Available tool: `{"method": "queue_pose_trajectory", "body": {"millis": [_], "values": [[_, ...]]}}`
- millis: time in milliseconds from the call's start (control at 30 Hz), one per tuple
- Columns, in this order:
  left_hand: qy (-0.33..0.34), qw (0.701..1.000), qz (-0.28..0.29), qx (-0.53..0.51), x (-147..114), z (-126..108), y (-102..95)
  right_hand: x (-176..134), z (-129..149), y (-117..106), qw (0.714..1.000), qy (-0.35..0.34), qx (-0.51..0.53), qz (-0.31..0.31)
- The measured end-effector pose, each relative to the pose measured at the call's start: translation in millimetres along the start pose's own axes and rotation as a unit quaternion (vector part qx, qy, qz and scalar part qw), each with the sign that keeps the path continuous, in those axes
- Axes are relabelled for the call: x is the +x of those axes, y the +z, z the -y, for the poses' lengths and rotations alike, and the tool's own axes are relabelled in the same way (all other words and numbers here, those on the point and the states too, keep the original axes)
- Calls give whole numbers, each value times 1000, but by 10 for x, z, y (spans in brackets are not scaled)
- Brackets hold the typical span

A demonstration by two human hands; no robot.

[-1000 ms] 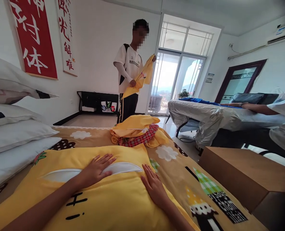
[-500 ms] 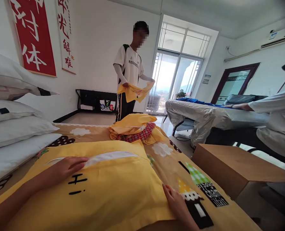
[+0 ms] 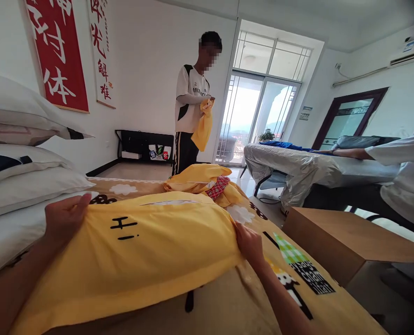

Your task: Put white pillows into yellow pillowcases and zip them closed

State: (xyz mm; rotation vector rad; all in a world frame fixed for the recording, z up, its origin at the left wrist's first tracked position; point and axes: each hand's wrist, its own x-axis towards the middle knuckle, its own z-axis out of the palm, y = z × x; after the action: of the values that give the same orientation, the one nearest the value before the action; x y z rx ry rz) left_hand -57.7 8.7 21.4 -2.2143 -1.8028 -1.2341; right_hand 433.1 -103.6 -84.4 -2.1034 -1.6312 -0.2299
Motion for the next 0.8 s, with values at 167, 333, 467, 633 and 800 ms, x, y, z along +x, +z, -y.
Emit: {"method": "queue_pose_trajectory", "body": {"millis": [167,333,467,633,800], "values": [[166,985,-45,24,-442,-134,273,-59,-129,336,995,25,-76,50],[280,958,46,44,-918,-20,774,-26,-213,434,988,50,-125,70],[250,968,24,3,-812,189,822,89,36,99,990,13,-138,16],[222,973,60,-30,-704,216,819,96,894,-99,956,-289,46,-4],[205,974,96,-6,-720,198,731,126,1332,455,945,-291,130,-74]]}}
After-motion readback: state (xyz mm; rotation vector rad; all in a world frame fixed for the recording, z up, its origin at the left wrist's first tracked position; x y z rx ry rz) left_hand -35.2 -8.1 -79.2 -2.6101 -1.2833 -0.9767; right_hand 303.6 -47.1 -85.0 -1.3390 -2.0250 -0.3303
